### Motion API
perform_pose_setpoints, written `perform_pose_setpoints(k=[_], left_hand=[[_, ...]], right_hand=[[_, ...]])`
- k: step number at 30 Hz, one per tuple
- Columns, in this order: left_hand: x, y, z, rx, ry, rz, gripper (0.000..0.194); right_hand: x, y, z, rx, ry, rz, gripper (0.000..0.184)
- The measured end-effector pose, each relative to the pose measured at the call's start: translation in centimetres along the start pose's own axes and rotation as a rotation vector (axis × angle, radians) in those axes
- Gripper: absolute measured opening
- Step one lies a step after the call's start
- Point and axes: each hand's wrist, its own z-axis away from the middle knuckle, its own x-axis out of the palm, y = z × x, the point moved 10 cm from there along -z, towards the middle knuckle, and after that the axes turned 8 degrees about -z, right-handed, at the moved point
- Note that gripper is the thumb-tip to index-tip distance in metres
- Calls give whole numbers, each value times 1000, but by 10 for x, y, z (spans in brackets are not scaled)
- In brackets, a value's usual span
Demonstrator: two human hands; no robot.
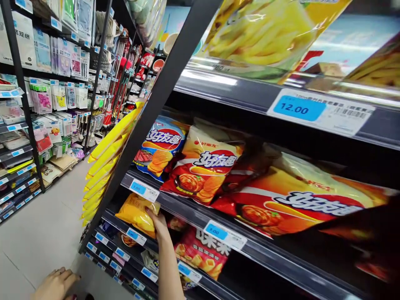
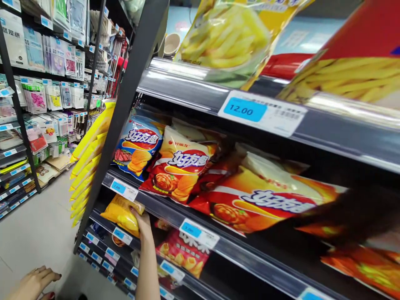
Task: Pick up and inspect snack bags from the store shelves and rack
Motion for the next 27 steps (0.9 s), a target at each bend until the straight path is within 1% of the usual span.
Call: perform_pose_setpoints(k=[2,4,6,8,9,10,11,12,14,17,20,24,27], left_hand=[[4,-7,-2,42,56,185,40],[4,-13,-5,86,96,508,40],[5,-14,-9,100,47,926,52],[0,-3,-11,111,-64,1291,66],[-7,6,-11,122,-103,1418,70],[-15,15,-10,143,-128,1478,70],[-27,23,-10,181,-101,1495,69],[-33,30,-9,186,-97,1493,68],[-36,39,-10,139,-114,1458,64],[-26,48,-7,90,-200,1439,55],[-16,52,-1,85,-273,1454,51],[-9,48,7,66,-271,1458,52],[-6,43,12,63,-258,1466,53]], right_hand=[[-1,11,37,90,-4,-23,53],[5,25,82,148,-5,-47,52],[17,43,127,192,3,-91,56],[32,64,166,231,31,-170,64],[37,73,182,238,56,-202,69],[40,81,195,234,88,-212,73],[40,87,205,228,125,-192,75],[38,91,214,221,162,-145,76],[29,95,227,215,218,-10,72],[19,92,240,207,228,148,63],[19,87,251,202,207,205,60],[22,90,260,222,205,188,58],[22,97,262,242,199,82,60]])
